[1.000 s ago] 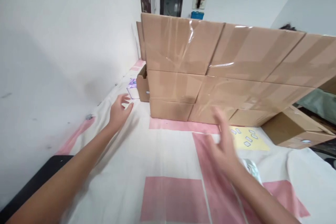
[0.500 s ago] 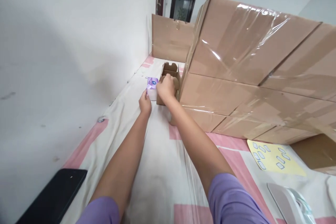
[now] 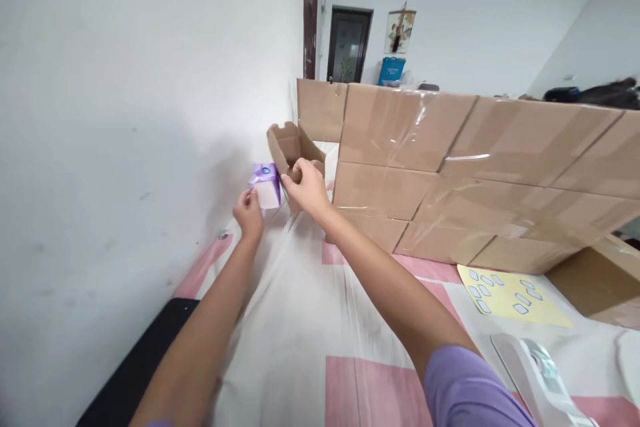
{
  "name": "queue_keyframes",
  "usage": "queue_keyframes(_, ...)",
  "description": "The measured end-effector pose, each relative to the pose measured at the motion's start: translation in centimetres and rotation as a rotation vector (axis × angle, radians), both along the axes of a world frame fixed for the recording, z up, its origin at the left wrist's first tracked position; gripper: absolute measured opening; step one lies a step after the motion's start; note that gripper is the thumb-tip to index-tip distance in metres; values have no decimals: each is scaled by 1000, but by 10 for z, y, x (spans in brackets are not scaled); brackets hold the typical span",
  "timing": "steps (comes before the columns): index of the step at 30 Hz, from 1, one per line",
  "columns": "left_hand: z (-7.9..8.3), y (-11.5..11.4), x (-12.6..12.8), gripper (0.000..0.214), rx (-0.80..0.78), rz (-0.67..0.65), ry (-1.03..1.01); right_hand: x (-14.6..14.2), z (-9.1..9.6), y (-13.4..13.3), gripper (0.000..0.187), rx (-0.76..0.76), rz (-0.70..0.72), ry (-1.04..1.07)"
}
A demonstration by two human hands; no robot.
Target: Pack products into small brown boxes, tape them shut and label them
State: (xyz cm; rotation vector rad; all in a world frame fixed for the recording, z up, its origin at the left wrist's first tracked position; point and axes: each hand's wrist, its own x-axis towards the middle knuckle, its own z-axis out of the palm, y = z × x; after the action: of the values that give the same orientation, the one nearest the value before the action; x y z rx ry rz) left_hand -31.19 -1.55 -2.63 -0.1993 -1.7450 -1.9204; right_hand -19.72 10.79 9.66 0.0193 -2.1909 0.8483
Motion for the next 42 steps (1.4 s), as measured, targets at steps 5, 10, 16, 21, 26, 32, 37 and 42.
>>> queue_keyframes(5,35,-109,75,29,211,130,57,118,15,-8,29,-102,158,8)
queue_keyframes(10,64,-176,174,19,405,118,61,255,-13,22,28,-166,161,-31)
queue_keyframes(16,99,-153,264,21,408,-174,-7,365,-47,46,32,-219,88,-146)
queue_keyframes(21,120,-108,304,27,298,-428,-72,407,-25,48,20,-51,-36,-88)
queue_keyframes(26,121,-72,343,27,256,-369,58,418,26,8,34,-398,12,-160)
queue_keyframes(32,91,-51,411,19,94,-257,254,391,57,-45,64,-1142,560,-346)
queue_keyframes(37,80,-64,406,52,-358,-423,414,370,67,-25,68,-1148,444,-140)
queue_keyframes(42,68,-77,362,46,-917,-403,592,350,85,16,88,-666,470,-75)
